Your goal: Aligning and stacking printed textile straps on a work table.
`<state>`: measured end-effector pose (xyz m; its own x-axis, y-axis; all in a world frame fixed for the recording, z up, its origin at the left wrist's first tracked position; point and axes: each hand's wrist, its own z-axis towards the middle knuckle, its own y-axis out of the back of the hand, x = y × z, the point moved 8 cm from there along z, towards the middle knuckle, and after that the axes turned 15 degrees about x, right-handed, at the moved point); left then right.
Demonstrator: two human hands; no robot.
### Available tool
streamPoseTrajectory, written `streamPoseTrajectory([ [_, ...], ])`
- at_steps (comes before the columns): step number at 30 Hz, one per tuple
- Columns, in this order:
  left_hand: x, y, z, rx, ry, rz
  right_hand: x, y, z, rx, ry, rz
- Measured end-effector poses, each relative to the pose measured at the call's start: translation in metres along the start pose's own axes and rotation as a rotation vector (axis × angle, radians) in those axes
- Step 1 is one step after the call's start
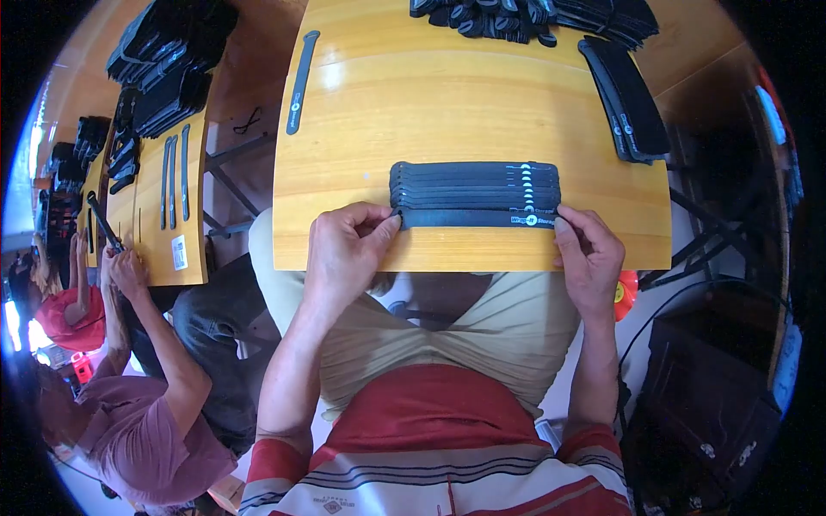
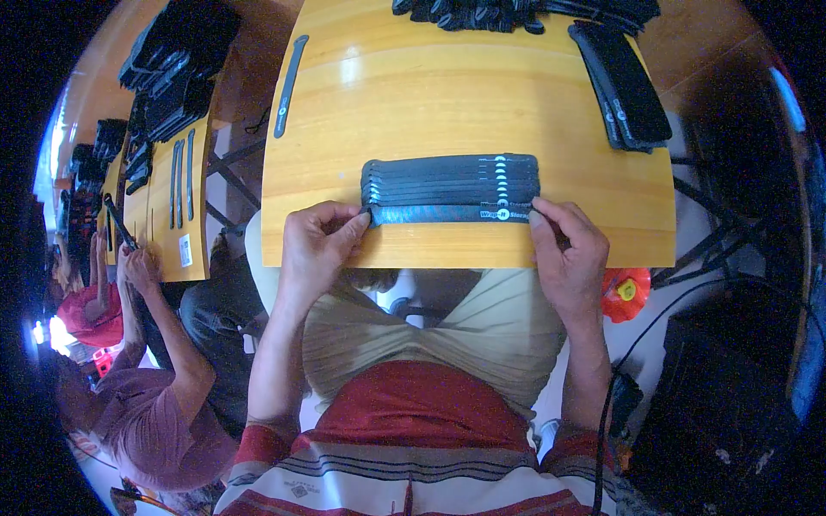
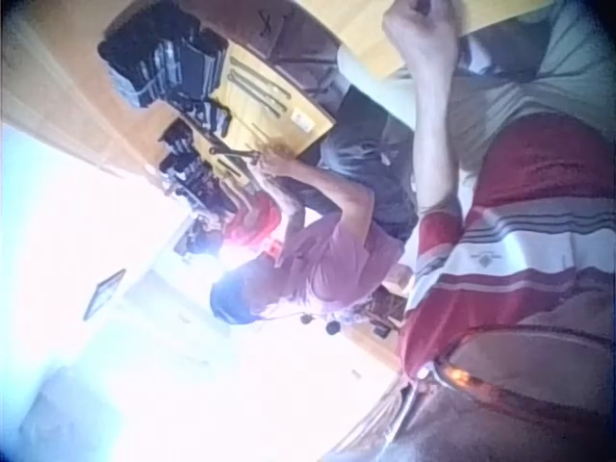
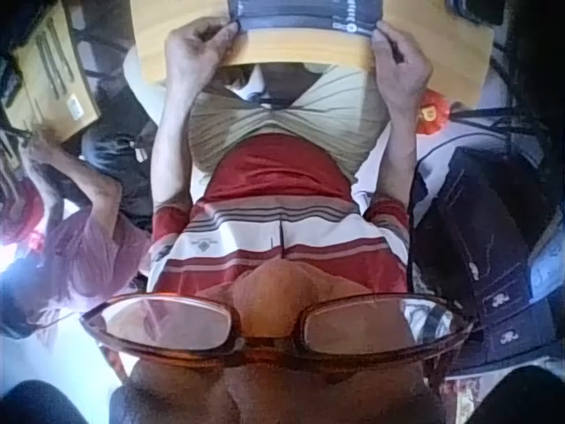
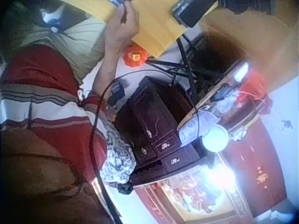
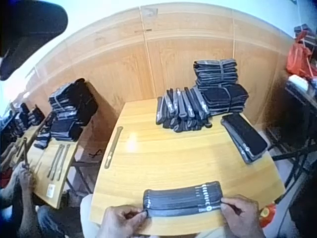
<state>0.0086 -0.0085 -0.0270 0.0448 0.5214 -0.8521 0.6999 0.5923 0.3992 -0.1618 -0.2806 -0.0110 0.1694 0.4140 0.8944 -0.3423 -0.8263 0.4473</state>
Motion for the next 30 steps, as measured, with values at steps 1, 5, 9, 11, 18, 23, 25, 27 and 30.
streamPoseTrajectory([
  [1,0.001,0.0,0.001,0.0,0.005,-0.01,-0.001,0.0,0.001,0.006,-0.027,0.01],
  [5,0.011,0.001,0.003,0.0,0.055,-0.07,-0.002,0.0,0.003,-0.007,-0.005,-0.023],
  [9,0.012,0.002,0.004,-0.002,0.055,-0.085,-0.002,-0.002,0.005,-0.006,-0.016,-0.013],
  [11,0.011,0.002,0.004,0.01,0.051,-0.074,-0.002,-0.002,0.006,-0.002,-0.025,-0.017],
  [18,0.008,0.001,0.004,0.02,0.064,-0.083,0.001,-0.002,0.008,0.01,-0.006,-0.11],
  [23,0.007,0.001,0.003,0.015,0.045,-0.094,0.001,-0.001,0.007,0.003,0.005,-0.115],
  [25,0.008,0.001,0.003,0.009,0.048,-0.077,-0.001,-0.002,0.008,0.017,0.02,-0.095],
  [27,0.008,0.001,0.003,0.006,0.049,-0.063,0.0,-0.002,0.008,0.011,0.027,-0.098],
  [30,0.008,-0.001,0.004,0.03,0.049,-0.063,0.003,-0.001,0.008,0.002,0.029,-0.1],
])
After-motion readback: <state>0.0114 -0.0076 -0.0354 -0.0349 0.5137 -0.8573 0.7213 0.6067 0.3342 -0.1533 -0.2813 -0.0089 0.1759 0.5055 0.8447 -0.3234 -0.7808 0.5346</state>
